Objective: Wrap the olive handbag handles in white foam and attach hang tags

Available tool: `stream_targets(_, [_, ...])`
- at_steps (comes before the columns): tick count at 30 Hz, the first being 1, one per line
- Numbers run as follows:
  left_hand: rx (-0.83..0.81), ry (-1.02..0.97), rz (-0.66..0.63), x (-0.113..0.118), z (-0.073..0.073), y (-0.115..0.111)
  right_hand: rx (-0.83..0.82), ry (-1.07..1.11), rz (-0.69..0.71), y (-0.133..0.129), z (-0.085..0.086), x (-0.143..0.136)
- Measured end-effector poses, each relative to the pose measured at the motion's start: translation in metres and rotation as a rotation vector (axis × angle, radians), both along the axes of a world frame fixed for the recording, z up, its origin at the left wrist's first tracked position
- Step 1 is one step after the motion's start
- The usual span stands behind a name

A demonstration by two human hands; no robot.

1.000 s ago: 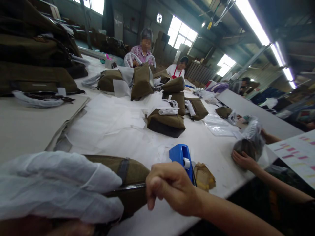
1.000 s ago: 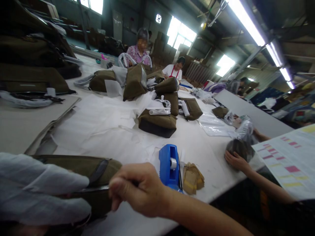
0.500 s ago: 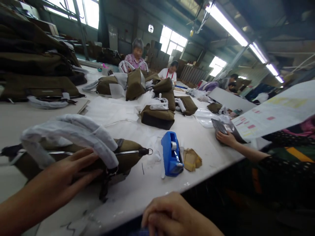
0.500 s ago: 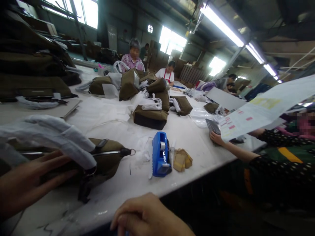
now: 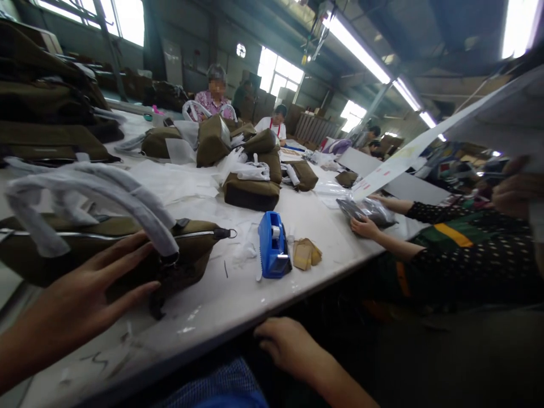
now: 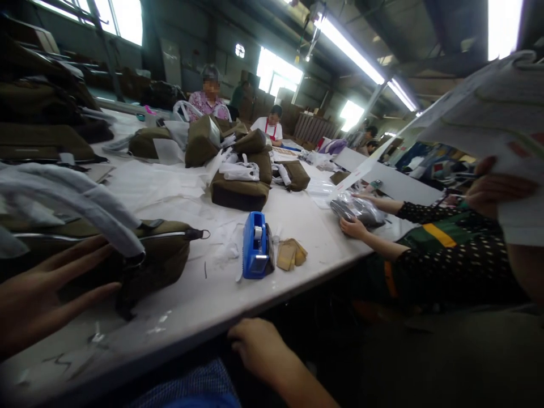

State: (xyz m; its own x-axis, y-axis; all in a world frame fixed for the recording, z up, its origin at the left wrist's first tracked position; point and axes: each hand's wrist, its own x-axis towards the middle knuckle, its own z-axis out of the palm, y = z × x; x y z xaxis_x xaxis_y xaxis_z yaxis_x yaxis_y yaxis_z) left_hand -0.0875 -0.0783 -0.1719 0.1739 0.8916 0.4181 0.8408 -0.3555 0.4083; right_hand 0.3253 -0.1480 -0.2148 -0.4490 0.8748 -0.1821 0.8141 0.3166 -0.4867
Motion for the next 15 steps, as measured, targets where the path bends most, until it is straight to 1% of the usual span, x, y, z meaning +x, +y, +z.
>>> stream_targets(2, [0.077, 0.025, -0.026, 0.006, -0.001, 0.004, 0.14, -0.009, -0.025, 0.029, 0.012, -0.018])
stream_targets(4, [0.133, -0.037, 0.023, 0.012, -0.002, 0.006, 0.283, -0.069, -0.076, 0.063, 0.017, -0.035])
stream_targets(6, [0.139, -0.131, 0.104, 0.017, -0.001, 0.004, 0.34, -0.105, -0.094, 0.094, 0.012, -0.05])
stream_targets(8, [0.107, -0.245, 0.171, 0.021, 0.001, 0.0, 0.358, -0.128, -0.064, 0.119, 0.001, -0.062])
stream_targets(11, [0.032, -0.434, 0.189, 0.025, 0.006, -0.008, 0.383, -0.155, 0.014, 0.138, -0.015, -0.076])
stream_targets(15, [0.054, -0.531, 0.12, 0.027, 0.011, -0.014, 0.444, -0.149, 0.077, 0.144, -0.021, -0.084])
